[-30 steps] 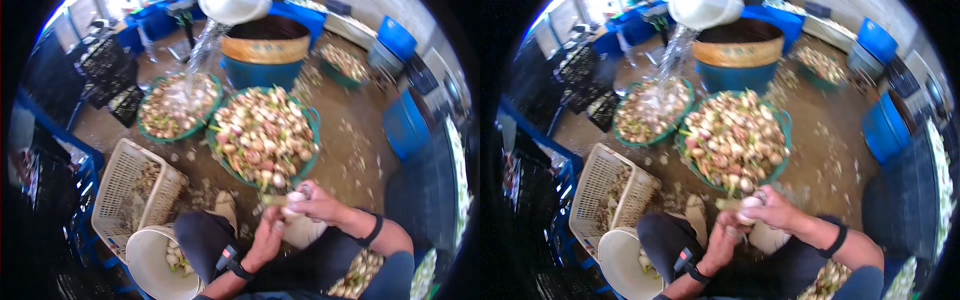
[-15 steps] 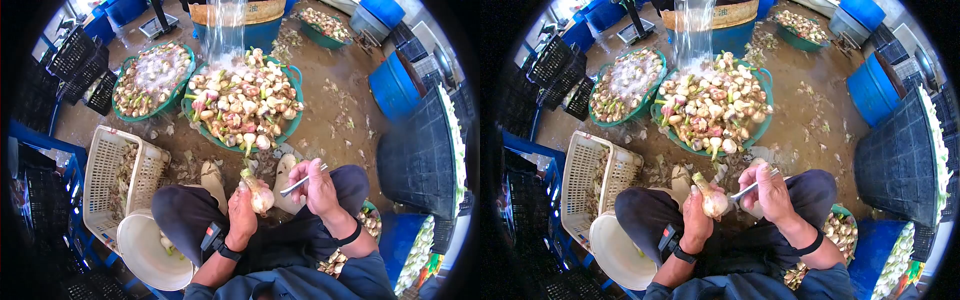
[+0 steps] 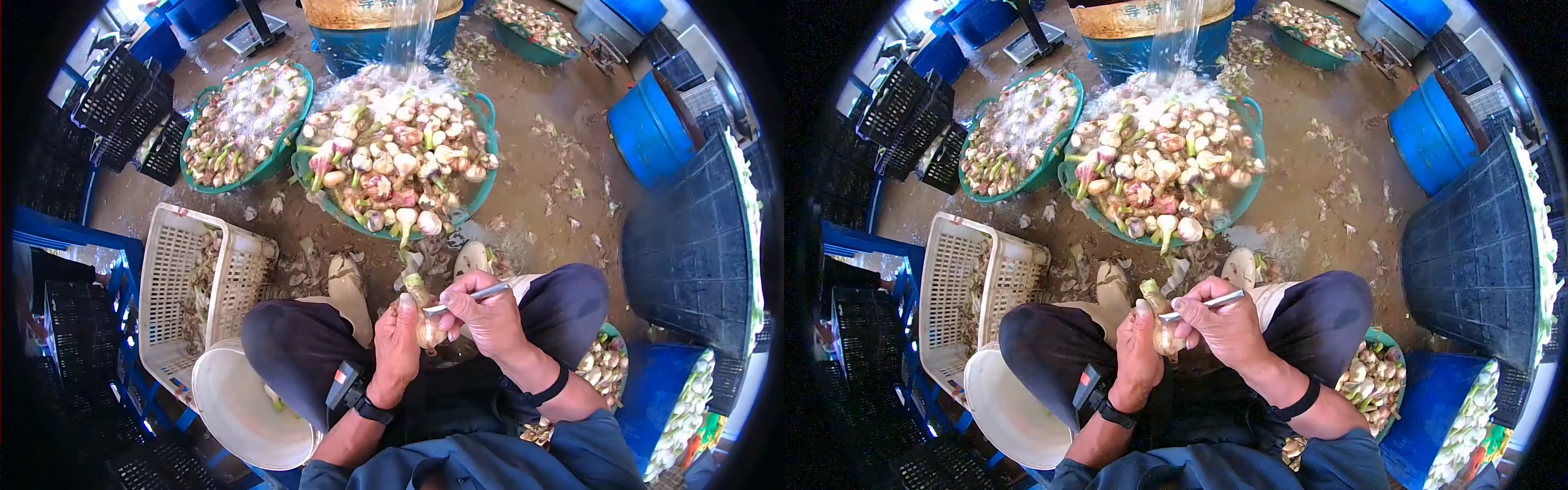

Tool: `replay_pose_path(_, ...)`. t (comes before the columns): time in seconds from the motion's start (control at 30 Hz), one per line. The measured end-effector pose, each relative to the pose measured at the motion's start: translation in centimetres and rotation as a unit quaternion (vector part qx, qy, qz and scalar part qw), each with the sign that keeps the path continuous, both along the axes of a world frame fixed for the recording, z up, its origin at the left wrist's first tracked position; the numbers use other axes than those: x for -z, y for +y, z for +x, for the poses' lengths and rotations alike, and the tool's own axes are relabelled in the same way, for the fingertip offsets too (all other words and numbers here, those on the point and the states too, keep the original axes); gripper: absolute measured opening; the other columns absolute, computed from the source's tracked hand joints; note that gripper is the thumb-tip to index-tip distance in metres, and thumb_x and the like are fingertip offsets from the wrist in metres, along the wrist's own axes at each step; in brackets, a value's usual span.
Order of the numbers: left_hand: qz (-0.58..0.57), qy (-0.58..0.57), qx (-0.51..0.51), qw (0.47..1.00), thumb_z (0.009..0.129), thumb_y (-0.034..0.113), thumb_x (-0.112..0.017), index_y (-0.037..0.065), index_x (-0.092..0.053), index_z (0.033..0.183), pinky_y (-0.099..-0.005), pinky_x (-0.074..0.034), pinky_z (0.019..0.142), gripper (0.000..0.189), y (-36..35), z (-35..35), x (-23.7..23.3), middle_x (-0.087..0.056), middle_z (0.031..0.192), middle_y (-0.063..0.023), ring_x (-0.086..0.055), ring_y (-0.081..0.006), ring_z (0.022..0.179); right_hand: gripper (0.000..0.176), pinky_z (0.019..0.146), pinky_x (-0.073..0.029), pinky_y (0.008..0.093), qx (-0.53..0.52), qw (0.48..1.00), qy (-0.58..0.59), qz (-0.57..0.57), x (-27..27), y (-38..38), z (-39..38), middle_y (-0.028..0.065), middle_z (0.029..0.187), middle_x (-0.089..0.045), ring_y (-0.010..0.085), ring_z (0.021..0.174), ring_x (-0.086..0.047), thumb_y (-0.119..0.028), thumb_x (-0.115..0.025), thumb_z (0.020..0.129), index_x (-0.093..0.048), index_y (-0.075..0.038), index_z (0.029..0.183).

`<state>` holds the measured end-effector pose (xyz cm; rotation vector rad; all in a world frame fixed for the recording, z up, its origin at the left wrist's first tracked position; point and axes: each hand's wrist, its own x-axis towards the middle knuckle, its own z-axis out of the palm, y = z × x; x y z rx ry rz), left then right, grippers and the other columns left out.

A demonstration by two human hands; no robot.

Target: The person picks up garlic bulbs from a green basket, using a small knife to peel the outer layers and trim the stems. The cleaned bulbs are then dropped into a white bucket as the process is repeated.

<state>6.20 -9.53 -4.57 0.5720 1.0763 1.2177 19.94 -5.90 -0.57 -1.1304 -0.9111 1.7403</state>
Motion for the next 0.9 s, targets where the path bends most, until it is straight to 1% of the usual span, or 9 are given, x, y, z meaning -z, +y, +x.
replay_pose_path(0.23, -0.028, -0.026, -0.027, 0.999, 0.099, 0.042, -0.038, -0.001, -0.058, 0.099, -0.0241, -0.047, 0.053, 0.047, 0.0, -0.3, 0.5, -0.063, 0.081, -0.0088, -0.059, -0.0128, 0.064, 0.015, 0.054, -0.053, 0.0245, 0.087, 0.985, -0.022, 0.15, 1.2, 0.3, 0.6, 0.0087, 0.072, -0.063, 0.0118, 0.058, -0.061, -0.014, -0.061, 0.09, -0.056, 0.0, 0.087)
replay_pose_path(0.27, -0.044, -0.092, -0.127, 0.987, 0.099, 0.044, -0.036, -0.002, -0.058, 0.101, -0.0239, -0.047, 0.051, 0.051, 0.3, 0.0, -0.5, -0.063, 0.079, -0.0095, -0.059, -0.0141, 0.06, 0.014, 0.052, -0.053, 0.0263, 0.109, 0.976, -0.142, 0.124, 1.4, 1.0, 1.7, 0.0084, 0.072, -0.063, 0.0125, 0.056, -0.061, -0.013, -0.059, 0.091, -0.055, 0.0, 0.086)
replay_pose_path(0.33, 0.034, -0.075, -0.073, 0.994, 0.098, 0.046, -0.035, -0.002, -0.058, 0.102, -0.025, -0.049, 0.053, 0.054, 0.7, -2.4, -2.4, -0.064, 0.081, -0.0097, -0.061, -0.0157, 0.062, 0.014, 0.049, -0.052, 0.0271, 0.148, 0.983, -0.102, 0.044, 2.4, 2.0, 3.5, 0.0081, 0.073, -0.063, 0.0135, 0.054, -0.06, -0.013, -0.058, 0.091, -0.055, 0.0, 0.085)
replay_pose_path(0.47, 0.026, 0.125, -0.12, 0.984, 0.098, 0.044, -0.038, -0.003, -0.058, 0.101, -0.0264, -0.049, 0.055, 0.052, 1.4, -1.7, -2.8, -0.063, 0.079, -0.0089, -0.061, -0.0164, 0.064, 0.017, 0.057, -0.047, 0.0234, 0.01, 0.975, -0.134, 0.18, 0.8, 1.4, 1.2, 0.0032, 0.07, -0.06, 0.0083, 0.061, -0.056, -0.017, -0.052, 0.095, -0.056, -0.001, 0.091)
replay_pose_path(0.5, 0.028, 0.172, -0.124, 0.977, 0.098, 0.044, -0.04, -0.003, -0.061, 0.097, -0.0257, -0.046, 0.062, 0.051, 1.2, -1.6, -2.8, -0.061, 0.079, -0.0046, -0.056, -0.0095, 0.07, 0.018, 0.064, -0.044, 0.0227, -0.054, 0.966, -0.19, 0.165, -0.8, 1.3, 1.3, 0.0017, 0.073, -0.059, 0.0072, 0.066, -0.053, -0.017, -0.049, 0.096, -0.057, -0.001, 0.097)
replay_pose_path(0.53, 0.007, 0.303, -0.027, 0.953, 0.099, 0.036, -0.041, -0.003, -0.061, 0.099, -0.0287, -0.047, 0.066, 0.044, 1.1, -2.3, -3.9, -0.063, 0.084, -0.0087, -0.059, -0.0144, 0.074, 0.02, 0.066, -0.044, 0.0237, -0.088, 0.973, -0.184, 0.107, -1.7, 1.1, 1.2, 0.0017, 0.078, -0.059, 0.0076, 0.07, -0.053, -0.017, -0.051, 0.095, -0.058, -0.001, 0.105)
replay_pose_path(0.63, 0.268, 0.539, 0.019, 0.798, 0.095, 0.017, -0.043, -0.002, -0.055, 0.11, -0.0413, -0.046, 0.089, 0.027, 0.8, -2.6, -0.8, -0.058, 0.107, -0.0226, -0.058, -0.0342, 0.101, 0.027, 0.065, -0.044, 0.0236, -0.112, 0.973, -0.159, 0.127, -1.5, 1.0, -0.7, 0.0008, 0.081, -0.059, 0.0062, 0.071, -0.052, -0.017, -0.059, 0.089, -0.059, 0.0, 0.11)
replay_pose_path(0.73, 0.149, 0.274, -0.008, 0.95, 0.097, 0.022, -0.043, -0.002, -0.052, 0.112, -0.0357, -0.044, 0.09, 0.03, 0.3, -1.7, -1.6, -0.055, 0.106, -0.0157, -0.055, -0.024, 0.101, 0.021, 0.068, -0.047, 0.0241, -0.132, 0.972, -0.192, 0.011, -0.3, 0.6, -0.3, 0.0032, 0.087, -0.063, 0.0079, 0.076, -0.057, -0.008, -0.063, 0.081, -0.064, 0.002, 0.099)
replay_pose_path(0.9, 0.078, -0.036, -0.028, 0.996, 0.099, 0.042, -0.039, 0.005, -0.047, 0.115, -0.0238, -0.045, 0.078, 0.04, 0.5, -0.4, 1.0, -0.052, 0.1, -0.0029, -0.051, -0.0101, 0.089, 0.011, 0.046, -0.035, 0.0245, 0.049, 0.98, -0.16, 0.112, 3.4, 0.2, -0.6, -0.0008, 0.06, -0.05, 0.0083, 0.052, -0.047, -0.007, -0.06, 0.08, -0.056, -0.004, 0.07)
